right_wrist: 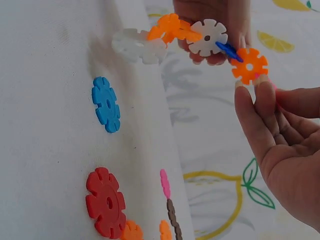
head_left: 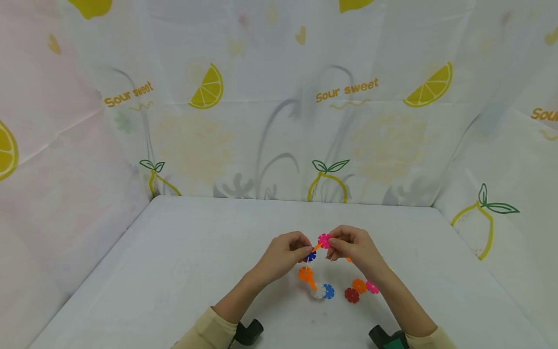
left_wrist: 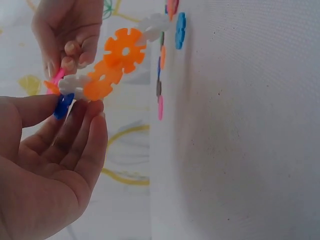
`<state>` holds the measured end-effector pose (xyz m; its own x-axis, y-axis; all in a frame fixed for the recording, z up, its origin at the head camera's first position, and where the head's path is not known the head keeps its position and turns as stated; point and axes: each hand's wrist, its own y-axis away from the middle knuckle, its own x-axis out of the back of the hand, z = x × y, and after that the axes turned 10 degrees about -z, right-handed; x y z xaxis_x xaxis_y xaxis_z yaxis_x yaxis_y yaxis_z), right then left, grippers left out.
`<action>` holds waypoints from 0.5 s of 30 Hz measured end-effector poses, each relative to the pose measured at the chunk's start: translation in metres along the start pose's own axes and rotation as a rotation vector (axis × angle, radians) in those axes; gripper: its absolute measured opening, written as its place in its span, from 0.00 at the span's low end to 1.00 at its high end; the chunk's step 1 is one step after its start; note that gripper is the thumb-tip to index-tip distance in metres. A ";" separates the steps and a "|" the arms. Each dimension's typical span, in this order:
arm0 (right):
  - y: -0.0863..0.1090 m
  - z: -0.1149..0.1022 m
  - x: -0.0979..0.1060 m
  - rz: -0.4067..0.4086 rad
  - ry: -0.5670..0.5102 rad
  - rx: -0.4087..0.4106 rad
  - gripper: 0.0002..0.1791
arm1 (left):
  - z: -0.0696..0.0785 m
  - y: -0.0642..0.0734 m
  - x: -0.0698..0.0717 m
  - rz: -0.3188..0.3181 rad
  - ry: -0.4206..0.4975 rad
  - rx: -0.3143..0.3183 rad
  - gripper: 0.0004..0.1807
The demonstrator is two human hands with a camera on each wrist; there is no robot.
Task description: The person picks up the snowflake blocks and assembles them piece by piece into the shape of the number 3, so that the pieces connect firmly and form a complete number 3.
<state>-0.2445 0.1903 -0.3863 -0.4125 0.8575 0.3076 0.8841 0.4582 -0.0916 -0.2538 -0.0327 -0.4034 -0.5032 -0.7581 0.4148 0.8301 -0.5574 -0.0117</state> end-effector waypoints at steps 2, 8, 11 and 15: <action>0.000 0.000 0.000 -0.016 -0.013 0.004 0.13 | 0.000 0.000 0.000 0.001 -0.010 0.006 0.08; -0.001 0.003 -0.003 -0.071 -0.039 0.002 0.13 | 0.001 0.000 0.000 0.016 -0.029 0.011 0.10; -0.001 0.003 -0.006 -0.093 -0.037 -0.001 0.13 | 0.002 0.000 0.000 0.014 -0.030 0.003 0.11; -0.001 0.001 -0.009 -0.104 -0.027 0.004 0.13 | 0.002 0.000 0.000 0.006 -0.036 -0.005 0.10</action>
<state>-0.2421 0.1827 -0.3902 -0.5082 0.8111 0.2896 0.8352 0.5462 -0.0641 -0.2531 -0.0320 -0.4014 -0.4895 -0.7489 0.4468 0.8317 -0.5549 -0.0188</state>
